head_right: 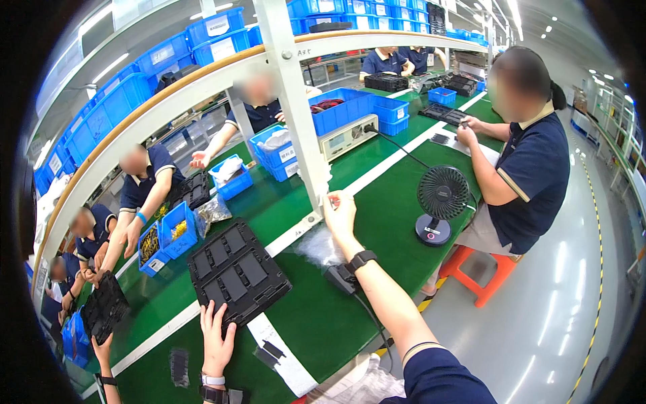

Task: Assembling small electronic components by peeling and applying film labels and placing them in trays.

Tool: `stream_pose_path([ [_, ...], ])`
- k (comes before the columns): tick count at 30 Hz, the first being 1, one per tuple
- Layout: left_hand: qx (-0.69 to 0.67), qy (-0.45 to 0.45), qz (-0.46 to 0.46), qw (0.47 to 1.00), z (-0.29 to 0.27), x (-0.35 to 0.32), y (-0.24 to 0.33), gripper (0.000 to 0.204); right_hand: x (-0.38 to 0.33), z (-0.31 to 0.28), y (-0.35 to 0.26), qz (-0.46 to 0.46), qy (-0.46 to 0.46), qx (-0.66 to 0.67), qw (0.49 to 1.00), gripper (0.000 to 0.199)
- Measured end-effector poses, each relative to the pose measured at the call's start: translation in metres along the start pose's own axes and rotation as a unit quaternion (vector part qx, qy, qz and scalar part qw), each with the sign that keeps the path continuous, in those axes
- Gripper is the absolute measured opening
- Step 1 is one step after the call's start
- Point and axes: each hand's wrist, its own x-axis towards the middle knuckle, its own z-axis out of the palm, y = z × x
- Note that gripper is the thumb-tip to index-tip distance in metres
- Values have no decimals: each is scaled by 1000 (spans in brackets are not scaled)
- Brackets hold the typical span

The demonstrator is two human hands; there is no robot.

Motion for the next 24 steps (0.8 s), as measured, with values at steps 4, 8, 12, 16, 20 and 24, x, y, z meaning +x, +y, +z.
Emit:
stream_pose_path([
  [4, -15, 3, 0, 1000, -1, -3, 0, 43, -4, 2, -3, -47, -32, -10, 998, 12],
  [8, -18, 0, -4, 1000, 1, -3, -1, 44, -5, -1, -7, -18, -41, -12, 999, 15],
  [12, -10, -2, -2, 1000, -1, -5, 1, 44, -6, -5, -14, -5, -22, -2, 1000, 14],
  [16, -8, -1, 0, 1000, -1, -5, -1, 43, -6, -7, -25, 5, -2, 24, 1000, 13],
  [20, -13, -8, -1, 1000, 0, -1, 4, 43, -2, -5, -11, -7, -34, 4, 999, 13],
  [24, -2, 3, -1, 1000, -1, 0, 1, 44, -3, -1, -12, -7, -52, 0, 999, 13],
])
